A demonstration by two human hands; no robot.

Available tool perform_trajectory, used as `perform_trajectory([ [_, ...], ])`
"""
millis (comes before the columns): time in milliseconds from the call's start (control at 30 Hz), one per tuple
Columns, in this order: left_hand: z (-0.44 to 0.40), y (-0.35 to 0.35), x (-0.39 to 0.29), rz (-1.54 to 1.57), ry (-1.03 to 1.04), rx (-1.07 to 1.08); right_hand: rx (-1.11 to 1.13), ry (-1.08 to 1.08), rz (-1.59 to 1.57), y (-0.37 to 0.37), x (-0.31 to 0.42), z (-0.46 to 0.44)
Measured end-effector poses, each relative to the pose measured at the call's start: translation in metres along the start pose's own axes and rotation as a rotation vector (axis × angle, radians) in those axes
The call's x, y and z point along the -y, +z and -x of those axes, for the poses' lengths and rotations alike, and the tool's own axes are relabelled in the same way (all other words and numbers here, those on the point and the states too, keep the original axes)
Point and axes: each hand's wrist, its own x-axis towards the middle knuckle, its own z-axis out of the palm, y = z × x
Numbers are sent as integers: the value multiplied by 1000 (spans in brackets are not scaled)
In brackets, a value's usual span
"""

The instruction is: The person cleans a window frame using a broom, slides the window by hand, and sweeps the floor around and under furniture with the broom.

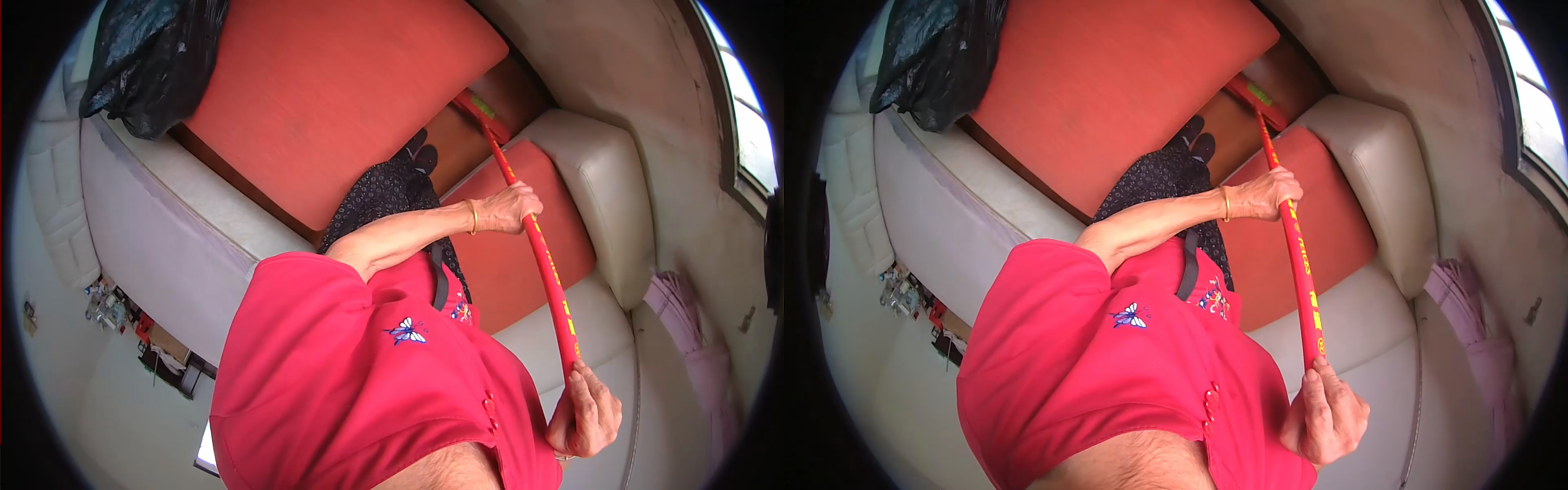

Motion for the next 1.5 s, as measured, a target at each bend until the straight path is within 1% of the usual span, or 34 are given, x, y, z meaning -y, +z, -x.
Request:
perform_trajectory([
  [33, 7, 1, -8, -9, -27, 55, -19, 46, -8, -3, 6, 8],
  [67, 8, 1, -12, 15, -2, 37, -53, 103, 52, -5, 13, 10],
  [100, 7, -2, -20, 15, 3, 39, -55, 89, 130, -14, 15, 17],
  [167, 2, -1, -37, -16, 1, 51, -209, 198, 138, -22, 18, 35],
  [200, 2, 3, -42, -18, 17, 27, -248, 114, 60, -25, 16, 46],
  [233, 3, 5, -43, -16, 18, 30, -249, 117, 62, -22, 24, 53],
  [300, 7, 8, -40, -42, 73, -55, -243, 135, 192, -12, 37, 66],
  [333, 11, 9, -33, -44, 118, -56, -207, 155, 184, 0, 44, 74],
  [367, 19, 9, -17, -41, 116, -51, -165, 115, 156, 16, 51, 76],
  [433, 34, 10, 11, -52, 202, 20, -22, 97, 205, 53, 64, 72],
  [500, 56, 0, 17, -31, 195, 36, -63, 101, 184, 75, 84, 73],
  [567, 87, 1, 14, -3, 187, -31, -84, 120, 162, 86, 112, 84],
  [600, 109, 2, 14, -51, 167, 37, -53, 137, 151, 92, 123, 89],
  [667, 142, -4, -3, -28, 150, 53, -18, 150, 122, 98, 146, 100],
  [733, 172, -9, -18, 0, 129, 71, -52, 157, 90, 99, 161, 115],
  [767, 179, -3, -25, 4, 111, 88, -84, 170, 59, 95, 159, 123],
  [833, 192, -4, -38, 7, 97, 81, -54, 154, 50, 85, 163, 122],
  [900, 200, -6, -49, 21, 14, 67, -47, 150, -12, 78, 158, 118],
  [1033, 218, -2, -67, 0, -51, 80, -42, 101, -15, 62, 157, 117],
  [1100, 221, -1, -70, -32, -71, 105, -86, 105, -43, 61, 147, 120],
  [1167, 221, 4, -76, -41, -86, 144, -150, 104, 67, 54, 135, 124],
  [1233, 208, 11, -90, 38, -128, 175, -422, 101, -25, 42, 109, 144],
  [1300, 187, 8, -124, -35, -59, 128, -624, 154, -12, 22, 101, 148],
  [1367, 170, 12, -149, 5, -24, 104, -670, 75, 773, -5, 100, 157],
  [1433, 155, 9, -174, 27, 12, 101, -921, -482, 372, -29, 94, 136],
  [1467, 154, 5, -183, 22, 13, 100, -926, -485, 369, -34, 102, 134],
  [1500, 153, 4, -190, 33, 29, 133, -870, -491, 305, -41, 108, 136],
])
